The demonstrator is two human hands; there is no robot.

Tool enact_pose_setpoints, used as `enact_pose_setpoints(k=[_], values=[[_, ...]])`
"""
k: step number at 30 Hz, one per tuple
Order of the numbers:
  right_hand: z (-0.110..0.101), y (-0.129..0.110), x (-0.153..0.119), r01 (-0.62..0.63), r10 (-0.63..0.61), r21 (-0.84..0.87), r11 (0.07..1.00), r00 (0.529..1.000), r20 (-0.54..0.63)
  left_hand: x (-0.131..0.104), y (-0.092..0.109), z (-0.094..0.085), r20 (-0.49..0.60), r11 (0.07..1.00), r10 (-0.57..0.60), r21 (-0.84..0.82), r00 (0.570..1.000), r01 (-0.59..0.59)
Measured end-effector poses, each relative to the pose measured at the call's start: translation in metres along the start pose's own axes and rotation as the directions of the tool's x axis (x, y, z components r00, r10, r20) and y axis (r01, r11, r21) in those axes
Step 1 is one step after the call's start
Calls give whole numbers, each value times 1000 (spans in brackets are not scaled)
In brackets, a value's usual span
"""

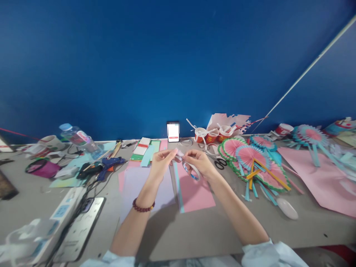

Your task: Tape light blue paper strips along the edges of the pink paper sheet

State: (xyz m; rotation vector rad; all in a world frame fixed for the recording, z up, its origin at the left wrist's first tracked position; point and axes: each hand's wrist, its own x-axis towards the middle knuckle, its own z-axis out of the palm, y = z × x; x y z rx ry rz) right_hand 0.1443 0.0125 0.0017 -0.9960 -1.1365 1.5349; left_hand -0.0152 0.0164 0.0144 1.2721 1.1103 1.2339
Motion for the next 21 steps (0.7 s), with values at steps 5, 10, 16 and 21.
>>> enact_pose_setpoints(k=[5,10,16,21], values=[[-1,1,1,-9,8,20,1000,1000,15,0,0,0,1,999,-14,-29,1000,14],[0,-1,1,32,-32,15,999,999,7,0,0,3,7,999,24,-36,1000,-24],[-1,-1,1,57,-56,-10,998,998,18,0,-1,6,2,999,27,26,1000,-27],[-4,8,4,78,-77,-2,997,996,36,1,-4,4,-38,998,52,29,998,-51]])
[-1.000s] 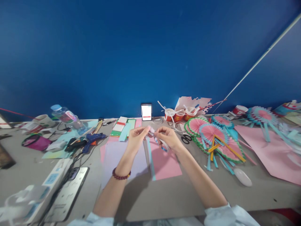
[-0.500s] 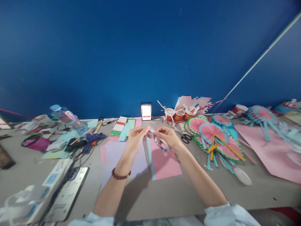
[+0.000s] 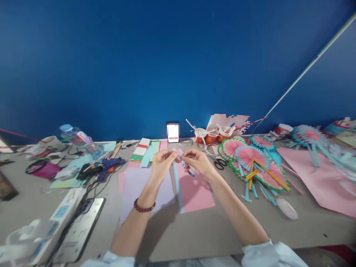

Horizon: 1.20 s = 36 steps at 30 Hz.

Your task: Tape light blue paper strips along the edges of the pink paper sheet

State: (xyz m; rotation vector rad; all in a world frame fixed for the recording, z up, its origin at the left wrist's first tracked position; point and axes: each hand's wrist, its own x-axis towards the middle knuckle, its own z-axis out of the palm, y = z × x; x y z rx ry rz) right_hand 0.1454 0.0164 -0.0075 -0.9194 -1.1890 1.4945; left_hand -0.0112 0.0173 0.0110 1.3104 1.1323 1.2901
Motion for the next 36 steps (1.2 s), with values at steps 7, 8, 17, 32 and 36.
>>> enact_pose_setpoints(k=[7,8,17,32,36], values=[[5,-2,0,-32,36,84,996,998,-43,-2,4,-3,-24,1000,13,22,1000,-12],[5,-3,-1,-38,42,90,995,998,-48,-2,4,-3,-23,1000,5,21,1000,-5],[1,0,0,-57,58,52,997,998,-19,0,2,-3,1,999,-23,-33,1000,23],[1,-3,1,-98,99,17,995,993,-66,3,-4,-1,75,996,22,83,997,-28],[2,-4,-1,-72,72,17,997,997,-28,1,-3,-1,54,995,26,94,998,-31]])
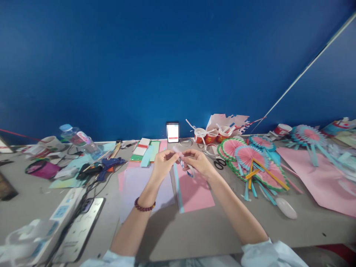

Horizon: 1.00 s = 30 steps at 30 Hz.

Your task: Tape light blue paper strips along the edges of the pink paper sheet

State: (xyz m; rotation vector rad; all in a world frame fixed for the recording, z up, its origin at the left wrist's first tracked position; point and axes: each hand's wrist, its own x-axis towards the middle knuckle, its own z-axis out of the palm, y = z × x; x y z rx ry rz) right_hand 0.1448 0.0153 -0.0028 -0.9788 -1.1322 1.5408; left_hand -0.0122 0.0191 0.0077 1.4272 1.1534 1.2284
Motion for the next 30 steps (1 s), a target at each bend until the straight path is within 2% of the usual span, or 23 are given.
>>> enact_pose_setpoints(k=[5,12,21,30], values=[[-1,1,-2,12,-10,-37,999,999,46,-1,5,-3,-33,1000,-22,-7,999,22],[-1,-1,-2,-44,46,-63,997,998,33,-1,7,-4,-23,999,-36,-15,999,36],[-4,2,-1,-46,49,-62,997,997,51,1,6,-9,19,998,-47,-49,999,48],[-2,1,-1,-15,13,-71,997,999,-34,2,1,-3,31,1000,-19,-6,999,19]])
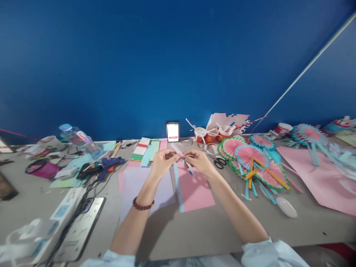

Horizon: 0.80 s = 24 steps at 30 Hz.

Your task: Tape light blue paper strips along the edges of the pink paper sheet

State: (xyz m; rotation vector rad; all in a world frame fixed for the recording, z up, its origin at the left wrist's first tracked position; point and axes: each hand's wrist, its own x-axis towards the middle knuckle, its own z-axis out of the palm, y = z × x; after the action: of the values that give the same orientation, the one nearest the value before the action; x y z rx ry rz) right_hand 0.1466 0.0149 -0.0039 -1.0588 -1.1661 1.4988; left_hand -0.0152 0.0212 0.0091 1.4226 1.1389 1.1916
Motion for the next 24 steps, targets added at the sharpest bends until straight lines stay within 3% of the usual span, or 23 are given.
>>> enact_pose_setpoints(k=[8,14,24], values=[[-1,-1,0,-29,29,-15,999,1000,6,-1,3,0,-51,1000,-20,-15,998,19],[-1,2,0,-29,29,-7,1000,999,36,0,1,-3,-10,998,-40,-45,999,39],[1,4,1,-4,4,25,1000,1000,-13,1,1,-3,-4,998,-50,-39,999,50]])
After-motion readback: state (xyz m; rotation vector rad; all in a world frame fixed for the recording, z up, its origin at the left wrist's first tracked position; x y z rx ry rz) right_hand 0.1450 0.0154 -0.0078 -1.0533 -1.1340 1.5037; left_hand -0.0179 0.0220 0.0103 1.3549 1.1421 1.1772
